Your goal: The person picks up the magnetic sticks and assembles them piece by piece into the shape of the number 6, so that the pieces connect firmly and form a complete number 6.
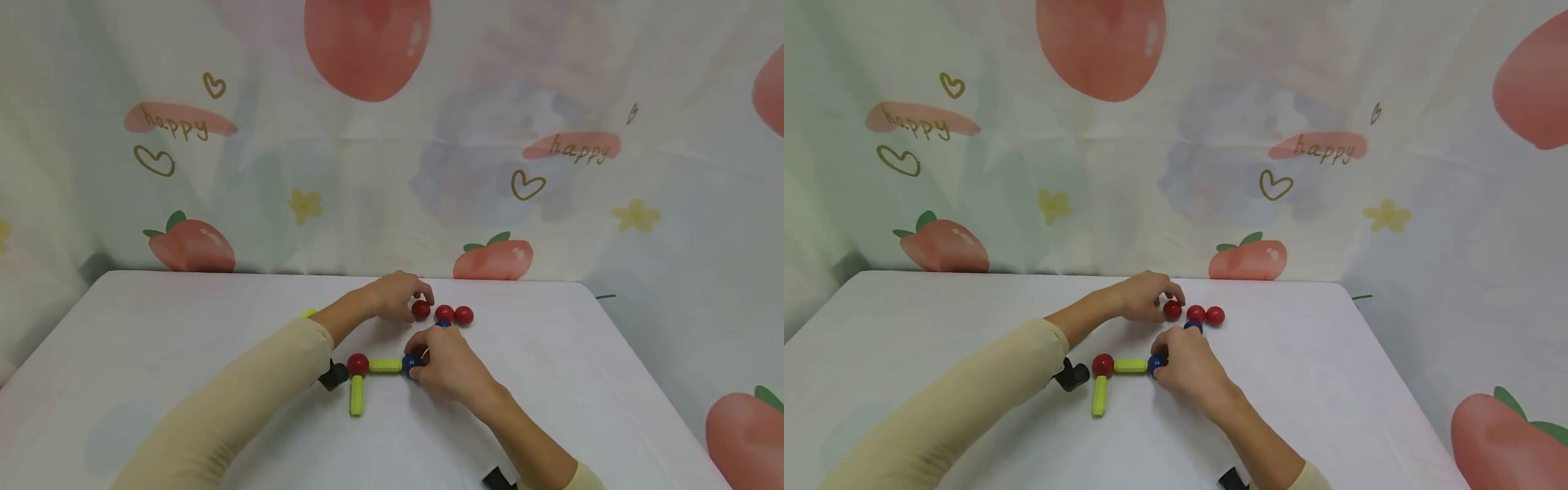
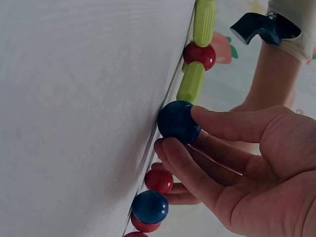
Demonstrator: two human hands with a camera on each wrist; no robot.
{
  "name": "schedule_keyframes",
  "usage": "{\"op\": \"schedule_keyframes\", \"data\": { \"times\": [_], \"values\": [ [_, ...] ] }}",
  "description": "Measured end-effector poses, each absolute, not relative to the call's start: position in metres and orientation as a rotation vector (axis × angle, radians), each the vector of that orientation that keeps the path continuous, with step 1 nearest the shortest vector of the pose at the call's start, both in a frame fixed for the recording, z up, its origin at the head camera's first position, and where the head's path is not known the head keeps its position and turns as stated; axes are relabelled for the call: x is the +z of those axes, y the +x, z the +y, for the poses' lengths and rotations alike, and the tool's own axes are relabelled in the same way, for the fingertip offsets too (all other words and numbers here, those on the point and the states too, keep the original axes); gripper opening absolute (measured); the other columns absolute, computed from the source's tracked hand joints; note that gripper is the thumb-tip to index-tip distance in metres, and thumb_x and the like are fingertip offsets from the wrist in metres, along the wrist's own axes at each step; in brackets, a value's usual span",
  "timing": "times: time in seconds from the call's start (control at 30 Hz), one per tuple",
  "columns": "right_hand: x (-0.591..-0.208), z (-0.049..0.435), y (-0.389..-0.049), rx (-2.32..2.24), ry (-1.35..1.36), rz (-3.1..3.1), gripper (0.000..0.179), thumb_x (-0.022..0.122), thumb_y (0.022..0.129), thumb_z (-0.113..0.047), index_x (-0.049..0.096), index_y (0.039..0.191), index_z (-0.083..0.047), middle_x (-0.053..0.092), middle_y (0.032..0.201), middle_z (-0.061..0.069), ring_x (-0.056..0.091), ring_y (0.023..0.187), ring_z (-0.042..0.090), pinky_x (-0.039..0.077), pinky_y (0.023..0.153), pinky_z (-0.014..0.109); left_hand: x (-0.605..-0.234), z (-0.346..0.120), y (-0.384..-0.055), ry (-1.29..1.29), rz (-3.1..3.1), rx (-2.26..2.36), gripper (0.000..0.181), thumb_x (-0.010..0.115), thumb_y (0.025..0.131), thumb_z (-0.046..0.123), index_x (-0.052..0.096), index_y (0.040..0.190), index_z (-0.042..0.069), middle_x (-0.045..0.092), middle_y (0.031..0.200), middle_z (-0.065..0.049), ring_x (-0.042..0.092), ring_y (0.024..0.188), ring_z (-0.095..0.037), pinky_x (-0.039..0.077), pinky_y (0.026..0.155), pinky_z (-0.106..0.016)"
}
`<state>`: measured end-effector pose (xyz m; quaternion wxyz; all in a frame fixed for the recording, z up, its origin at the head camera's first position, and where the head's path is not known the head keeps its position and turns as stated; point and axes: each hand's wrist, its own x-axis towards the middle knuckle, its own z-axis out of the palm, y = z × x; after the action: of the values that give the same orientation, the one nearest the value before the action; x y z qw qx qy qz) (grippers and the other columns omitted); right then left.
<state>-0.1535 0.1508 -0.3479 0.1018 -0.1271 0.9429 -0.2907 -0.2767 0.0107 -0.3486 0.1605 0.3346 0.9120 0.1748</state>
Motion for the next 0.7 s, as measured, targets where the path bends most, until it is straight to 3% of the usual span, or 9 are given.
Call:
{"op": "schedule_keyframes", "data": {
  "times": [0.23,0.7],
  "values": [
    [-0.348,0.149,-0.152,-0.835,-0.355,2.786,0.019,0.084,0.081,-0.002,0.081,0.099,-0.009,0.072,0.089,-0.001,0.065,0.081,0.014,0.059,0.076,0.032,-0.351,0.004,-0.274,0.974,2.587,0.526,0.029,0.074,0.095,0.008,0.071,0.124,0.013,0.068,0.108,-0.004,0.059,0.098,-0.018,0.055,0.087,-0.025],
    [-0.348,0.15,-0.154,-0.826,-0.345,2.792,0.02,0.085,0.081,-0.003,0.081,0.099,-0.009,0.073,0.089,-0.001,0.066,0.08,0.013,0.06,0.076,0.032,-0.349,-0.013,-0.266,0.937,2.594,0.622,0.027,0.076,0.094,0.009,0.073,0.12,0.011,0.07,0.108,-0.006,0.06,0.099,-0.019,0.056,0.088,-0.027]
  ]
}}
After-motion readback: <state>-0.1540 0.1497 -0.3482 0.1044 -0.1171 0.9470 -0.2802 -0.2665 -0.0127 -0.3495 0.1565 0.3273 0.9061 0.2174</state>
